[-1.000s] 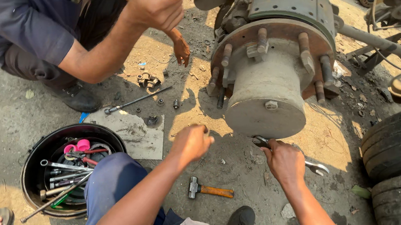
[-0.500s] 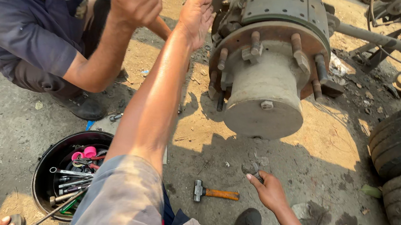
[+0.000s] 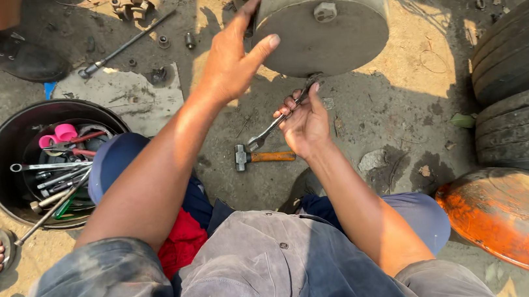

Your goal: The person uses a hammer and wrench to loosen and remove bolts from a vehicle brake assembly. They repeatedly strike the wrench with the hammer to loosen fasteners, then unscrew them by hand. The person removes a circular metal cover and places it on the ground.

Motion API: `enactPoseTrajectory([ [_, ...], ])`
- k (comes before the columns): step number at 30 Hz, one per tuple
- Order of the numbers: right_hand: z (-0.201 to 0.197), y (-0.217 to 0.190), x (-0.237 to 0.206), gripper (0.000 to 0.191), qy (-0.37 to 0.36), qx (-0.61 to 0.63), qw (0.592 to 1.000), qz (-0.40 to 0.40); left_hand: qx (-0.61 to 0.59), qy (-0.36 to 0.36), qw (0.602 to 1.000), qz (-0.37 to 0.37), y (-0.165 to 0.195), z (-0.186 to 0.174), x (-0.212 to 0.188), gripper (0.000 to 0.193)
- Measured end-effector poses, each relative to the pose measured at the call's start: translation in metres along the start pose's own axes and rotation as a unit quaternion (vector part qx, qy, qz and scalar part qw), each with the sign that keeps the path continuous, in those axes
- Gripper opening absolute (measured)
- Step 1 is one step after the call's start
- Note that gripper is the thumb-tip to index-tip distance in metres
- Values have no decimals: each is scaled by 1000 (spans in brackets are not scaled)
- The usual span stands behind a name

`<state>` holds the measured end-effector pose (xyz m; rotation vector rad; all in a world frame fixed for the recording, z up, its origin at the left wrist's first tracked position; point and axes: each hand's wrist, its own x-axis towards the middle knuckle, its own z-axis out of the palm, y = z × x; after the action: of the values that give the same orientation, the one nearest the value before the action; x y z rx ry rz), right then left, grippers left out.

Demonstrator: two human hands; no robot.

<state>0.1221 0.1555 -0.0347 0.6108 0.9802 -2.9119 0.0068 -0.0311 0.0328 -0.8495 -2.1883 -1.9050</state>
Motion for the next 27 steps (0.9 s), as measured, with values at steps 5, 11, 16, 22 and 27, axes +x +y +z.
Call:
enactPoseTrajectory([
  [5, 18, 9, -2, 50, -18, 83, 996, -11, 61, 14, 998, 7, 0, 4, 2, 67],
  [11, 25, 5, -5, 48, -60, 204, 975, 60, 91, -2, 996, -23, -9, 8, 2, 68],
  [16, 29, 7, -6, 46, -63, 219, 973, 39, 78, -24, 994, -68, -10, 10, 1, 71],
  [22, 22, 17, 3, 44, -81, 146, 986, -25, 109, -23, 991, -72, -11, 8, -3, 70],
  [27, 9, 18, 9, 42, -99, 154, 983, -26, 127, -28, 989, -73, -8, 7, -2, 68],
])
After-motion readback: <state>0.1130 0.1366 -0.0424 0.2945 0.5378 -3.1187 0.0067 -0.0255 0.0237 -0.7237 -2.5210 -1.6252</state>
